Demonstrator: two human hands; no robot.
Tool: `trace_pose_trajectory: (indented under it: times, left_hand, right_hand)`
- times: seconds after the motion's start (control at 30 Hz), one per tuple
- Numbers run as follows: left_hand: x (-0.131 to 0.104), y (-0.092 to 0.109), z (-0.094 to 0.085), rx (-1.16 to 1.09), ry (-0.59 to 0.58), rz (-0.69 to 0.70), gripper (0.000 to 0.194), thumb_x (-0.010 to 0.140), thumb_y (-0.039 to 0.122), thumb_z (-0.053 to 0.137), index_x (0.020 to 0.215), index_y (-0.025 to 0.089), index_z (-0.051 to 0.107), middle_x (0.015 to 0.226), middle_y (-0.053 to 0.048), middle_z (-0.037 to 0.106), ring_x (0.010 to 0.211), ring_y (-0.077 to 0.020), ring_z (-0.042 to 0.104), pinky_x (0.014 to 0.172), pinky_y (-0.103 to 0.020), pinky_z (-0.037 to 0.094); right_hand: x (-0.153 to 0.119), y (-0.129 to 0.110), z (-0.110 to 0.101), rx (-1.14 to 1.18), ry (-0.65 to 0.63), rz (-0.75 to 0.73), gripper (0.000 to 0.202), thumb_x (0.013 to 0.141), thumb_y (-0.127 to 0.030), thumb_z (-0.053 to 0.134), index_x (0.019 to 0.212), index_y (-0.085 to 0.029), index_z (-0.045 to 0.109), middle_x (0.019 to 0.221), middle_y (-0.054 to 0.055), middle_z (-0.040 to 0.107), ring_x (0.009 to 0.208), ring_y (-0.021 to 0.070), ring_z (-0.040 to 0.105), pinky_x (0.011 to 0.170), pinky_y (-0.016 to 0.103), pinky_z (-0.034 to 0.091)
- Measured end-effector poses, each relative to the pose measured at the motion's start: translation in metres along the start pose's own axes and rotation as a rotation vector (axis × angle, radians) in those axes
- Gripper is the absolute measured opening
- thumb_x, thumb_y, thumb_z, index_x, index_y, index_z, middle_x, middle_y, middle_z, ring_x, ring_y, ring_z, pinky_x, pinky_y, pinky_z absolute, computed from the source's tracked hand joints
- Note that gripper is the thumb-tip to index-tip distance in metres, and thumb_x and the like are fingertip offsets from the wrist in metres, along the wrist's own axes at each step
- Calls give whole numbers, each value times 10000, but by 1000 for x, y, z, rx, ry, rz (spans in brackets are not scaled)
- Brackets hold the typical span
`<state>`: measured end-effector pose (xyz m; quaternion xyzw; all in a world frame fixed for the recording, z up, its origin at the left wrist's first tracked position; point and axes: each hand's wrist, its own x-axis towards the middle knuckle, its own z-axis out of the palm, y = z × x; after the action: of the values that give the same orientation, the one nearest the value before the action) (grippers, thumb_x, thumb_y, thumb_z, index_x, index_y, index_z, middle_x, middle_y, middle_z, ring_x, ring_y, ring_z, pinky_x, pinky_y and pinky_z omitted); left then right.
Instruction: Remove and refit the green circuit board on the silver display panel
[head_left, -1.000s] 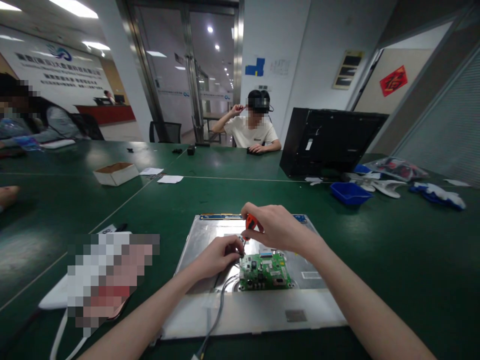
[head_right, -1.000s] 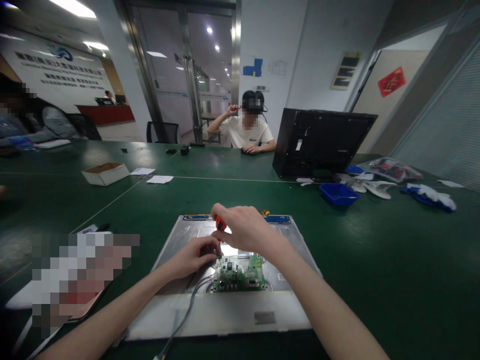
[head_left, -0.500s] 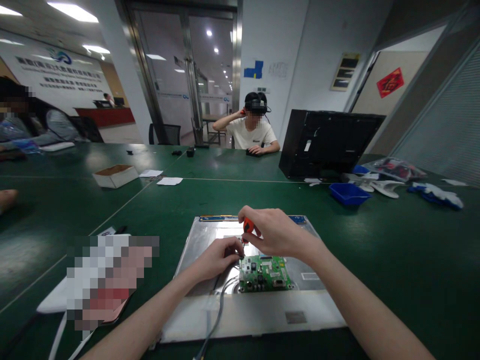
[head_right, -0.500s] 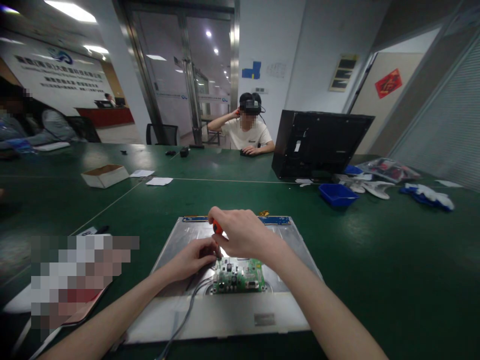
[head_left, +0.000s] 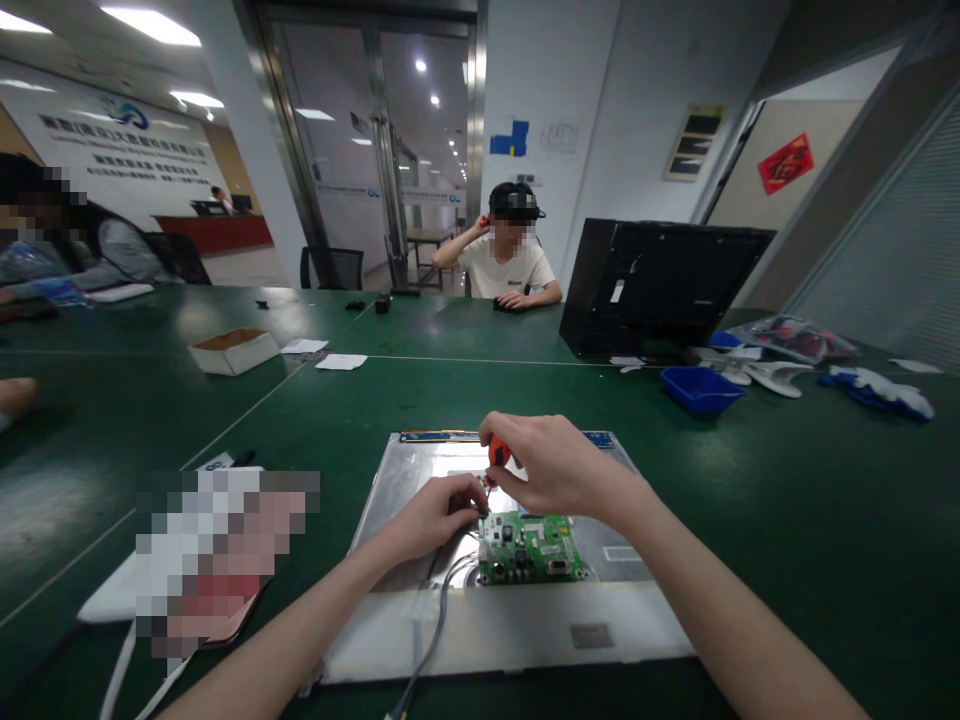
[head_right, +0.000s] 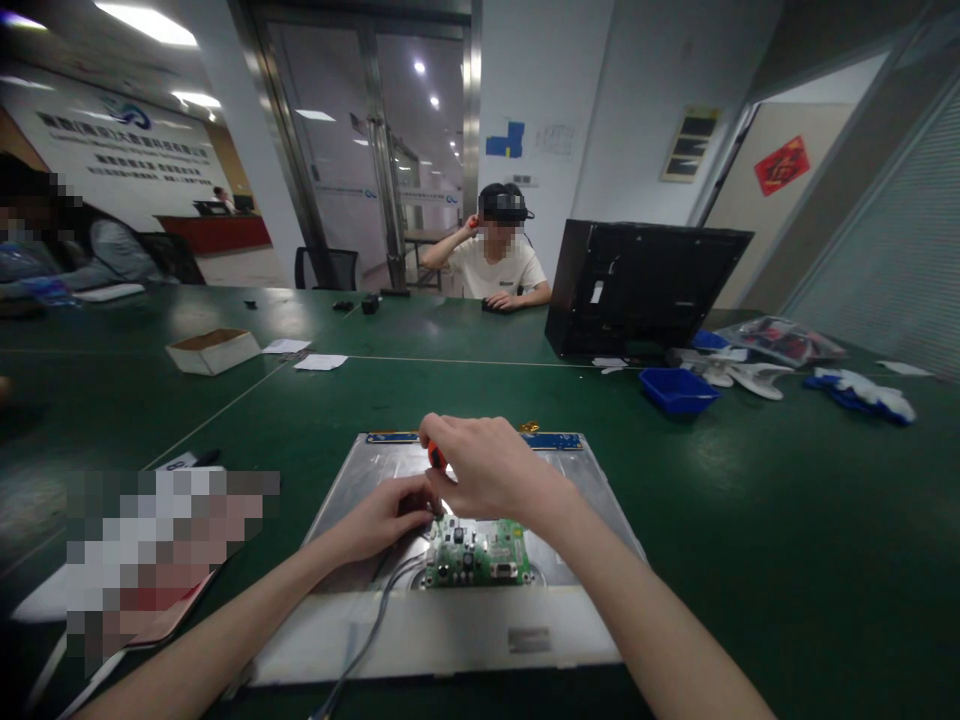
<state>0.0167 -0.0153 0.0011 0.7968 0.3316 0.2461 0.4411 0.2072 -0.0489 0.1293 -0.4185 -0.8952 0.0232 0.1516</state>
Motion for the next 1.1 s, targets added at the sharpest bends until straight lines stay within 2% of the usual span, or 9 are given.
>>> trace_pose_trajectory:
  times: [0.17,0.4,0.57,0.73,0.97,1.1]
  left_hand:
    - [0,3,0,12,1,-9,142,771,79,547,875,159,602,844,-11,644,797,-163,587,726,-272,447]
    - [1,0,0,66,30,29,151,751,76,562,872,155,605,808,-10,632,741,-157,571,685,-264,444]
    - [-1,2,-3,198,42,67,151,751,77,559,858,160,624,845,-21,641,784,-170,567,716,-276,435]
    - [-2,4,-3,235,45,88,118,748,79,573,811,161,630,821,-14,639,770,-162,562,708,-268,427]
    - [-1,-1,-2,221,49,68,120,762,83,569,817,160,643,820,-16,646,744,-154,566,689,-260,427]
    - [-1,-5,-1,198,62,98,129,760,83,574,844,156,639,821,-16,638,752,-154,559,684,-256,426]
  right_hand:
    - [1,0,0,-25,-4,21,170,825,-226,525,990,-186,522,861,30,679,668,139,575,542,260,266]
    - [1,-1,0,-123,-8,22,199,856,-383,579,920,-199,537,786,7,686,625,139,575,513,257,240]
    - [-3,1,-5,-6,-7,-42,166,836,-296,558,955,-187,519,854,17,668,663,127,561,539,259,276]
    - [-2,1,-2,-46,9,-9,148,816,-215,520,960,-184,510,846,14,668,644,123,549,522,259,247]
    - [1,-3,0,-118,7,-2,155,870,-334,552,931,-195,519,828,4,679,619,122,546,511,259,214]
    - [-3,-1,-3,-72,-1,-33,167,842,-312,571,951,-195,522,865,8,670,645,127,546,522,262,236]
